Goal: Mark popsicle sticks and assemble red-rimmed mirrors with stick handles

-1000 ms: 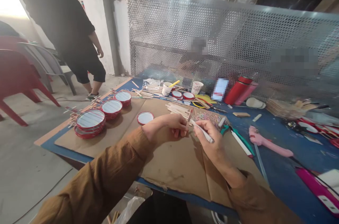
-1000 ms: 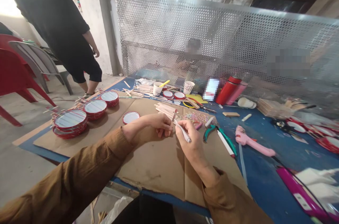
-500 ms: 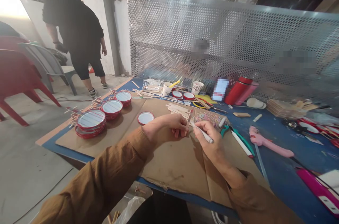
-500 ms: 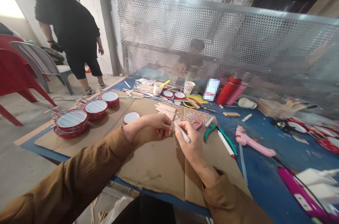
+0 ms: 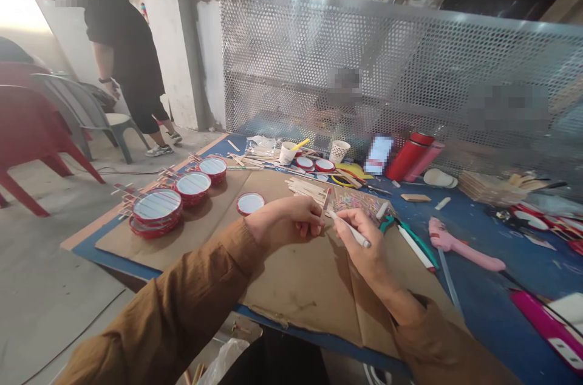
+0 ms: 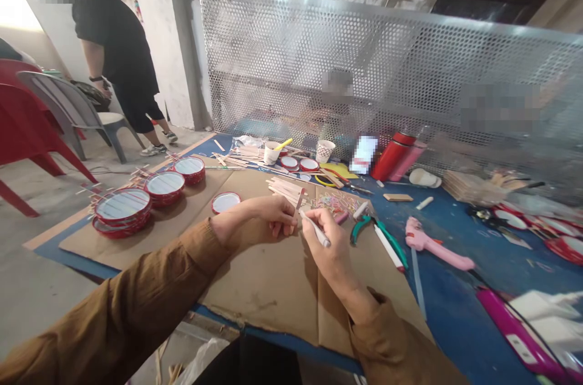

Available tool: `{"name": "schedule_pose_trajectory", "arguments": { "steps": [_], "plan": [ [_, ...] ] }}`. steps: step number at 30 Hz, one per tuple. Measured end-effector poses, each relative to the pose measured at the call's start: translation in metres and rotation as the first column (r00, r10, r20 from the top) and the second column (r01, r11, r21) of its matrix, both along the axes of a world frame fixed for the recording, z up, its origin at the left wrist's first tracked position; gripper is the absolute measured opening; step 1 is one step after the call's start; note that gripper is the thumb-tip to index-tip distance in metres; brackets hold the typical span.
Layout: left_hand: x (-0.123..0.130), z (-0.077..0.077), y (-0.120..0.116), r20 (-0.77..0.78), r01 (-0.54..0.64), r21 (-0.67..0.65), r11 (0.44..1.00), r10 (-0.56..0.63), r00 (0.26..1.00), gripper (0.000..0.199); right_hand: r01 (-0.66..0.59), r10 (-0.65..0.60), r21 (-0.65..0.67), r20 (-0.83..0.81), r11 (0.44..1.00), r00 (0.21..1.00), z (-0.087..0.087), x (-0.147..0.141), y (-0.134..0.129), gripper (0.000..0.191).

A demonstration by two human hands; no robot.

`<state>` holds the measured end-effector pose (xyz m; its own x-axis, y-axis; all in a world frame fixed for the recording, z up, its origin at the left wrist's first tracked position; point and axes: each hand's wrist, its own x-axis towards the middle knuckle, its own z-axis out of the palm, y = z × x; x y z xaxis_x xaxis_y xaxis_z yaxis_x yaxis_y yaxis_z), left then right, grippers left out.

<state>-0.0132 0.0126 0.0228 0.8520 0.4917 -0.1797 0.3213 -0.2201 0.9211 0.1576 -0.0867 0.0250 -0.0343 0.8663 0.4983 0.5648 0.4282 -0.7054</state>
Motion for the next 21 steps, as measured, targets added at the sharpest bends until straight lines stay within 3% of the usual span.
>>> {"name": "schedule_pose_trajectory", "arguments": {
  "steps": [5,10,21],
  "plan": [
    [0.0005,0.0003,0.0005,-0.015,0.002,-0.001,1.0,-0.002,1.0,0.015,-0.023,0.023,-0.005,0.029,1.0,0.999,-0.0018,-0.0007,0.0008,0.017],
    [0.001,0.0035,-0.0021,-0.038,-0.013,0.002,1.0,0.013,0.999,0.013,0.035,-0.035,0.014,0.025,0.999,0.999,-0.0003,-0.0007,0.0002,0.016],
    [0.0015,-0.0037,0.0026,-0.003,-0.005,-0.011,1.0,0.005,1.0,0.016,0.012,-0.012,0.048,0.012,0.999,1.0,-0.0045,0.0005,0.0025,0.018]
  ]
}}
